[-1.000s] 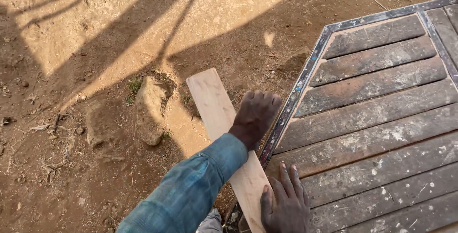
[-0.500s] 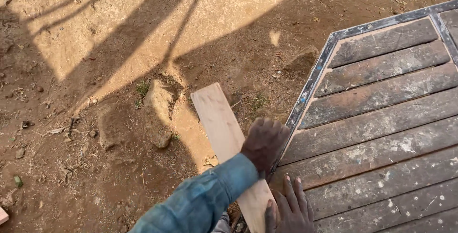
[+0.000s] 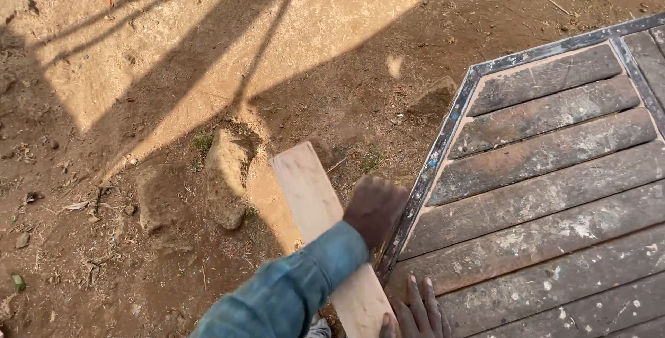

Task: Picking up a wooden plank and sanding its edges and surface with sandpaper on a workbench

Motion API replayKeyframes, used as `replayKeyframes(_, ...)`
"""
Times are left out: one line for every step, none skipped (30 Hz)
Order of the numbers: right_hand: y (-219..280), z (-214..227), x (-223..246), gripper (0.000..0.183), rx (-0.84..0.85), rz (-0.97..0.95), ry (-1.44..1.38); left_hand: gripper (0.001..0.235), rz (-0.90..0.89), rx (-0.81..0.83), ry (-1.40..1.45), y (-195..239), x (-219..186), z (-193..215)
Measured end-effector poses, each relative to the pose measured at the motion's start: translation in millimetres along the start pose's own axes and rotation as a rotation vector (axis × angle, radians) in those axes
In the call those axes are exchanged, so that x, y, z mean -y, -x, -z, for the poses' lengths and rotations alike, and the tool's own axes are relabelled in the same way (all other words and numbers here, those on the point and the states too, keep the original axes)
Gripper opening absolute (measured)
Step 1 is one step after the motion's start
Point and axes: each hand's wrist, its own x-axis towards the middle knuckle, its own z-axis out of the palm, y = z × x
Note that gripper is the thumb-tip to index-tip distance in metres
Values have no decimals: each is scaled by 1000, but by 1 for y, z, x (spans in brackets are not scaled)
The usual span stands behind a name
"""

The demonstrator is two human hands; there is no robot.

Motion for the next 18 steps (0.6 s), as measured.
replayKeyframes(9,-15,-10,28,-77,46,14,18,-202,-107,146,24,-24,8)
replayKeyframes(20,-32,-21,27,-154,91,28,12,-406,-212,291,49,-49,15)
replayKeyframes(17,-29,-19,27,-153,90,29,12,-407,-211,293,38,-27,15)
replayKeyframes(15,-27,-18,28,-141,110,12,7,-285,-266,326,28,-6,14)
replayKeyframes(12,-25,-17,30,-130,132,-5,17,-160,-321,358,16,16,12)
replayKeyframes(8,-23,-17,30,-129,132,-2,17,-160,-322,361,-10,50,9)
replayKeyframes(6,-18,-16,30,-106,131,-10,6,-27,-305,199,-32,84,5)
replayKeyframes(5,-12,-15,32,-84,129,-18,16,103,-285,37,-53,117,2)
replayKeyframes(2,-11,-11,32,-86,129,-20,16,103,-286,34,-61,131,6)
replayKeyframes(-1,-8,-8,30,-86,125,-26,9,219,-265,80,-70,145,11)
replayKeyframes(-6,-4,-8,28,-81,126,-30,25,340,-244,130,-79,157,16)
replayKeyframes(2,-7,-16,28,-80,131,-29,25,345,-245,133,-68,136,-5)
replayKeyframes(9,-14,-21,27,-74,151,-35,35,251,-290,96,-57,119,-25)
replayKeyframes(14,-20,-25,27,-69,172,-42,46,156,-334,59,-47,102,-44)
replayKeyframes(24,-33,-36,27,-71,171,-49,46,157,-333,52,-15,77,-17)
replayKeyframes(34,-47,-47,29,-100,248,-20,32,18,-389,173,15,52,9)
replayKeyframes(40,-63,-62,32,-137,324,21,17,-129,-452,299,39,24,33)
replayKeyframes(36,-65,-59,32,-145,323,25,17,-136,-459,297,26,37,29)
